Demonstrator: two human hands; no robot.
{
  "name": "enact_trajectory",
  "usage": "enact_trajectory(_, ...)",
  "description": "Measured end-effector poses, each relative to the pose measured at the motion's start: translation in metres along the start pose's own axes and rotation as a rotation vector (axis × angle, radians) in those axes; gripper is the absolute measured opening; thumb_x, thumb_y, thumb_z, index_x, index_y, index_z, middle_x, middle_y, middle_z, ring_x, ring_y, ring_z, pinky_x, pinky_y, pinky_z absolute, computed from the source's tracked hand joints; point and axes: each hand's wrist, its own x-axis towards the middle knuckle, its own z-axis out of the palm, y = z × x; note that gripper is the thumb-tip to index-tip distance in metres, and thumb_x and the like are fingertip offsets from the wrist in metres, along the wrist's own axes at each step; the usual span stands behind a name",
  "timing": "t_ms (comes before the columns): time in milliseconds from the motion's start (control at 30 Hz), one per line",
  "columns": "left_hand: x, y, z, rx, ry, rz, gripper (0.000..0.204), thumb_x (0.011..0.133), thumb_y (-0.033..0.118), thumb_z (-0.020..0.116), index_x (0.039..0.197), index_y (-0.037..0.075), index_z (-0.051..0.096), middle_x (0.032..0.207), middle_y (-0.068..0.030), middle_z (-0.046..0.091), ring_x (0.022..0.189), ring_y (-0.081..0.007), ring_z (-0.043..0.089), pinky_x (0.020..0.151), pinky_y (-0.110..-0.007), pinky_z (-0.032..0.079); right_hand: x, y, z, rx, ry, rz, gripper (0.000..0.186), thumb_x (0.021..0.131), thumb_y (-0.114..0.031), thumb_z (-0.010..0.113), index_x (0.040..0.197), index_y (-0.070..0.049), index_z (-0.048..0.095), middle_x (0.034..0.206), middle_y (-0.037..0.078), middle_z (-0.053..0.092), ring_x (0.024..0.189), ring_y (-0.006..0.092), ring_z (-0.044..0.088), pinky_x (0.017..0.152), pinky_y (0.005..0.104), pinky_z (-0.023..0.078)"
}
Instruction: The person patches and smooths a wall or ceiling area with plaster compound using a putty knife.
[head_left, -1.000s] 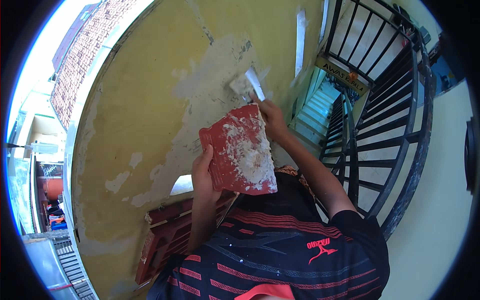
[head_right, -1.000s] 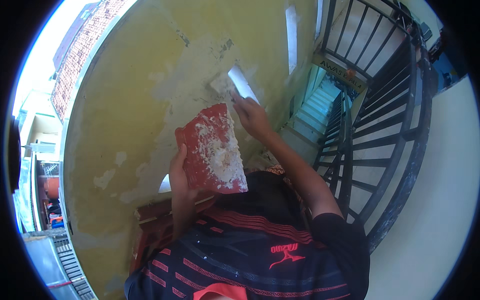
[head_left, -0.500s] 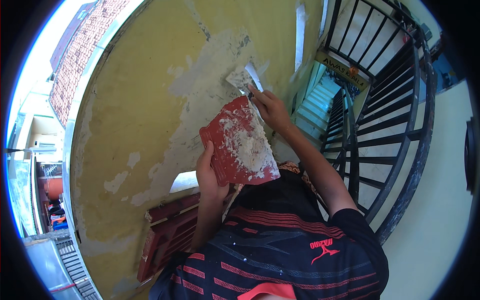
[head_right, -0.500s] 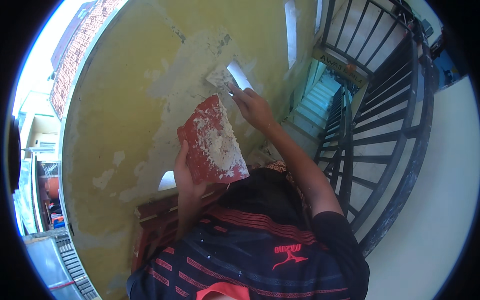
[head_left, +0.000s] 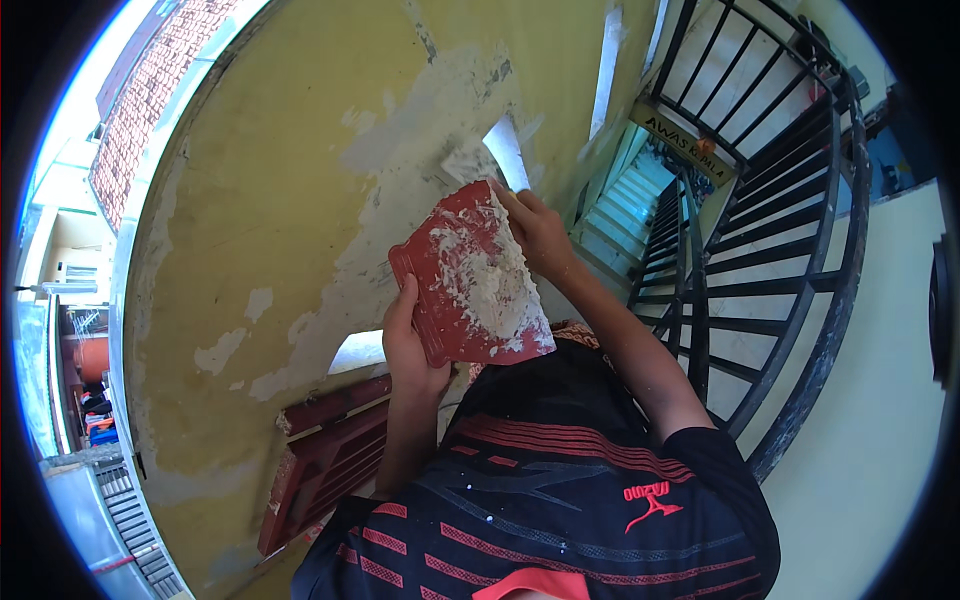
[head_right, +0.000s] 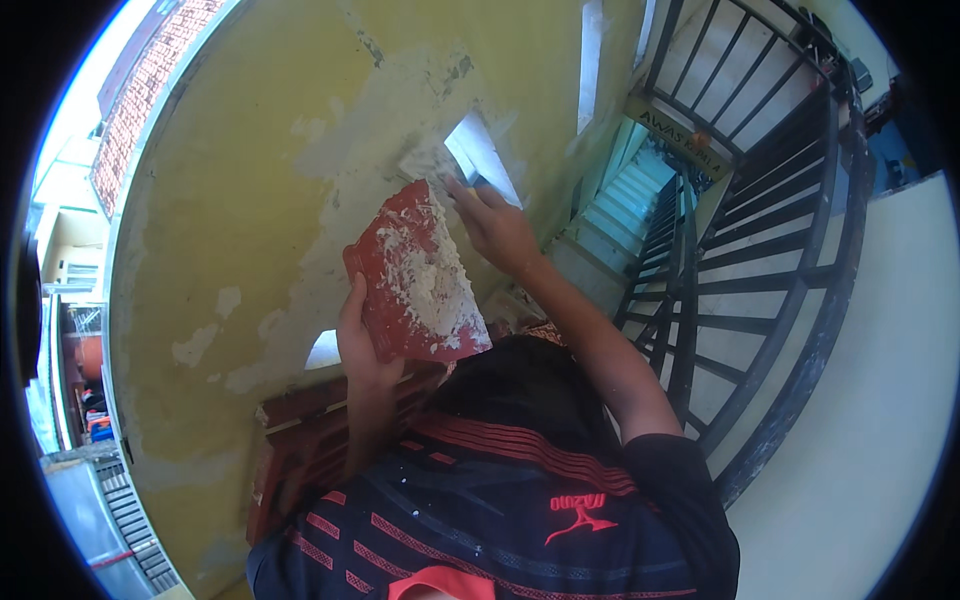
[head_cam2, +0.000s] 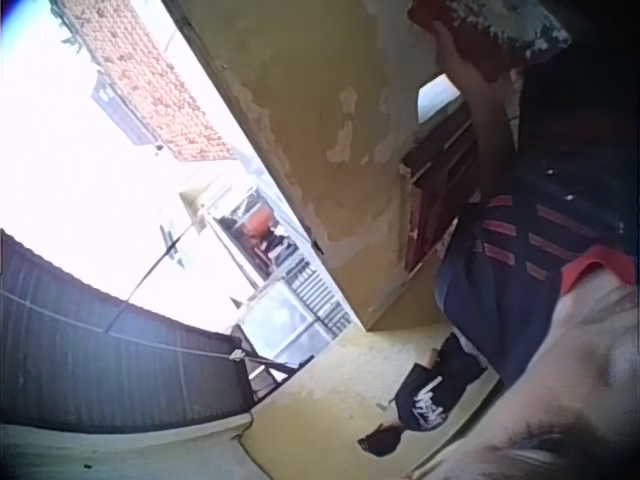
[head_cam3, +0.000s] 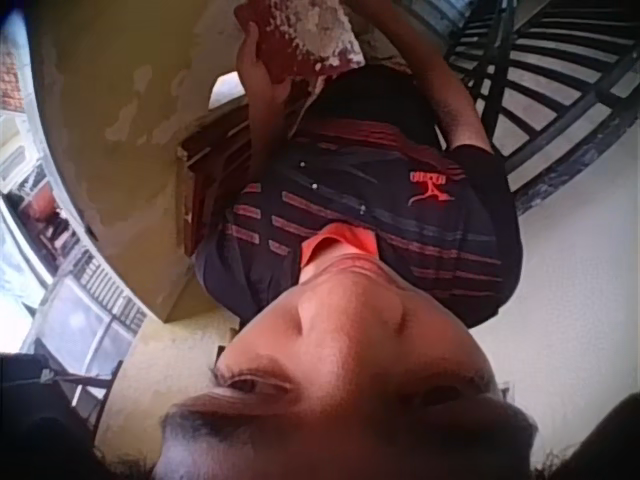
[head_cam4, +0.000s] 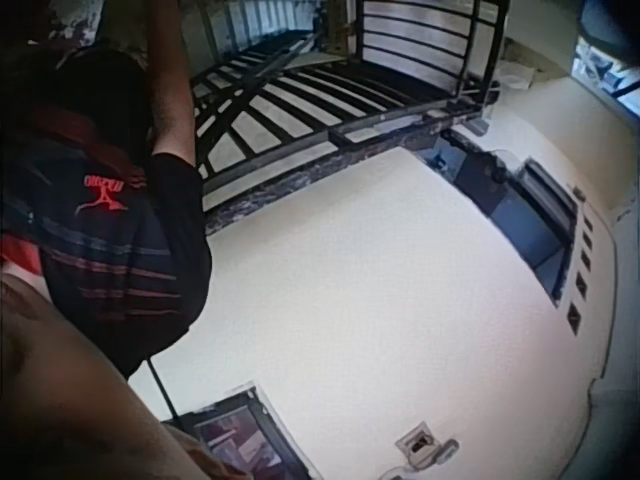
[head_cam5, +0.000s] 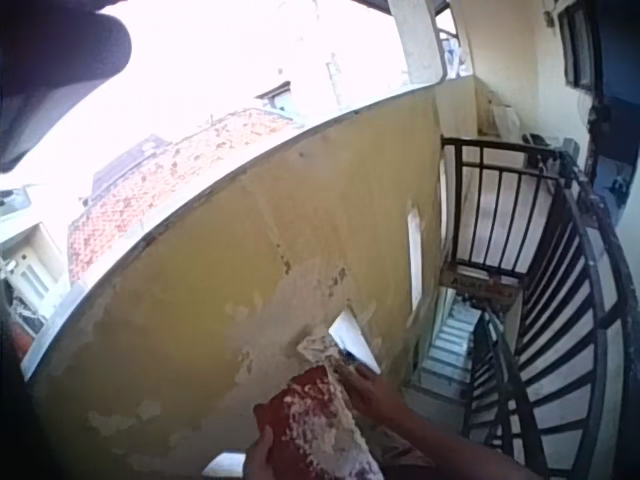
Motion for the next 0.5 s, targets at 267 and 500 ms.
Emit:
enact_trajectory(267, -0.014, 0.006, 0.013, -0.05, -0.007, -0.06, 0.04, 0.11, 0.029, 0.048, 0.138, 0.002, 0.054, 0.128, -0.0129, 0.068, 0.114, -0.0234, 0.068, 0.099, -0.042, 0.054, 0.014, -0.014, 0.058, 0.289, 0.038, -0.033, 0.054, 0.098, -0.017, 0.062, 0.15, -0.024, 0.052, 0.093, 0.015, 0.058, 0.077, 0.0378, 0.063, 0.075, 0.0459, 0.053)
enact_trajectory(500, -0.016, 0.005, 0.027, -0.112, 0.02, -0.083, 0.042, 0.11, 0.03, 0.047, 0.14, 0.001, 0.053, 0.128, -0.0142, 0.068, 0.116, -0.0256, 0.067, 0.102, -0.045, 0.052, -0.002, -0.003, 0.016, 0.229, -0.046, -0.04, 0.059, 0.094, -0.015, 0.064, 0.152, -0.021, 0.051, 0.099, 0.016, 0.058, 0.08, 0.0376, 0.065, 0.072, 0.047, 0.055)
